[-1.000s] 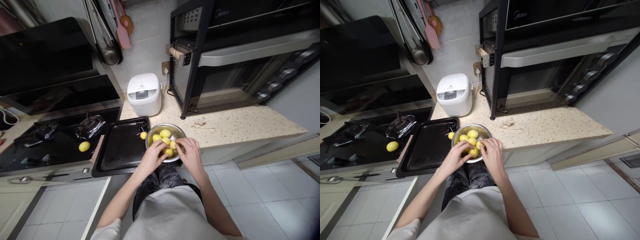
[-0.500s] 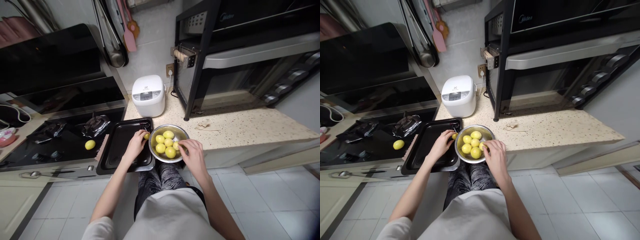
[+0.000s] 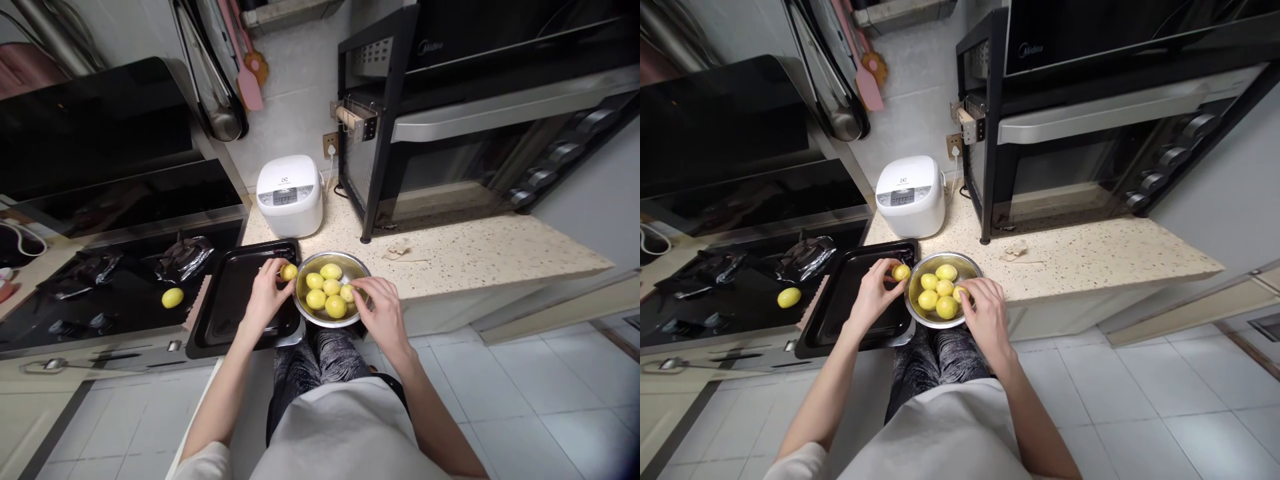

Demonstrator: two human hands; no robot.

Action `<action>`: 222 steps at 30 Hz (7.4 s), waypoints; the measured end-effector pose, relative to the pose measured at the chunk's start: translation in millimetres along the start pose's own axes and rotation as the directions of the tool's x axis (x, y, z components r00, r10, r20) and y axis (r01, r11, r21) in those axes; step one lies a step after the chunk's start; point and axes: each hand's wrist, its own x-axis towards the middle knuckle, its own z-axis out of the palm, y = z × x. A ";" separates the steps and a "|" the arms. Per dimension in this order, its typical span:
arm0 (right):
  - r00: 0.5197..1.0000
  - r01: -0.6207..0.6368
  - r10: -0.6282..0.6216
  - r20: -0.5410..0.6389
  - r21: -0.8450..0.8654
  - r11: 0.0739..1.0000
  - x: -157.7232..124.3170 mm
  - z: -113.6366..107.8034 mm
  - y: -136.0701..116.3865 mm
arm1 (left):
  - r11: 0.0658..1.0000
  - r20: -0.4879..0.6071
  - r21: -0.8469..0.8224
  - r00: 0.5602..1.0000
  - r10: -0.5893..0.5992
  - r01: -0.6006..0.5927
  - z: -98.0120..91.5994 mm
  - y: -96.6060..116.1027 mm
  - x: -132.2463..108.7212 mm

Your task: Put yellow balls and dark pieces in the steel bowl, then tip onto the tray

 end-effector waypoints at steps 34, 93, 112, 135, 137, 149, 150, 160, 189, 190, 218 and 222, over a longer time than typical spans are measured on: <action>0.979 0.017 0.043 0.197 -0.292 0.956 30.7 23.2 14.6 | 0.974 0.014 -0.148 0.985 0.175 -0.171 70.8 37.4 -63.8; 0.991 0.132 -0.133 0.005 0.067 0.989 -9.0 20.2 4.8 | 0.993 0.295 -0.008 0.948 0.119 -0.122 -1.9 -105.7 49.2; 0.996 0.083 -0.081 -0.038 0.067 0.994 -5.5 10.0 15.3 | 0.984 -0.056 -0.173 0.998 0.039 -0.048 1.0 -36.6 39.9; 0.998 0.069 -0.069 0.007 0.057 0.996 -8.2 14.3 9.7 | 0.968 0.276 -0.212 0.943 0.188 -0.130 29.2 3.5 0.9; 0.998 0.069 -0.070 0.009 0.059 0.996 -8.1 13.8 10.4 | 0.969 0.268 -0.196 0.942 0.203 -0.153 30.0 2.6 0.1; 0.996 0.084 -0.084 0.001 0.079 0.993 -7.6 14.9 11.3 | 0.982 0.110 -0.070 0.977 0.183 -0.176 7.4 -18.0 5.9; 0.996 0.084 -0.085 0.001 0.080 0.993 -7.8 15.0 11.3 | 0.986 0.108 -0.025 0.981 0.164 -0.162 5.3 -26.3 9.7; 0.992 0.127 -0.126 -0.016 0.088 0.988 -7.1 13.2 9.6 | 0.963 0.320 0.235 0.946 0.054 -0.135 15.7 -88.8 45.8; 0.998 0.034 -0.045 0.034 0.274 0.961 -1.6 25.7 -12.2 | 0.965 -0.144 -0.207 0.981 0.130 -0.158 51.2 50.3 -66.9; 0.999 0.001 -0.010 0.031 0.264 0.965 3.5 27.5 -9.6 | 0.970 -0.149 -0.196 0.982 0.119 -0.147 50.9 50.2 -69.9; 0.968 0.114 -0.084 0.235 -0.119 0.986 38.6 41.9 11.8 | 0.993 -0.115 -0.061 0.989 0.096 -0.103 27.2 32.3 -80.9; 0.970 0.090 -0.057 0.238 -0.130 0.987 37.4 42.7 12.8 | 0.998 -0.095 0.053 0.995 0.039 -0.034 9.0 2.2 -66.8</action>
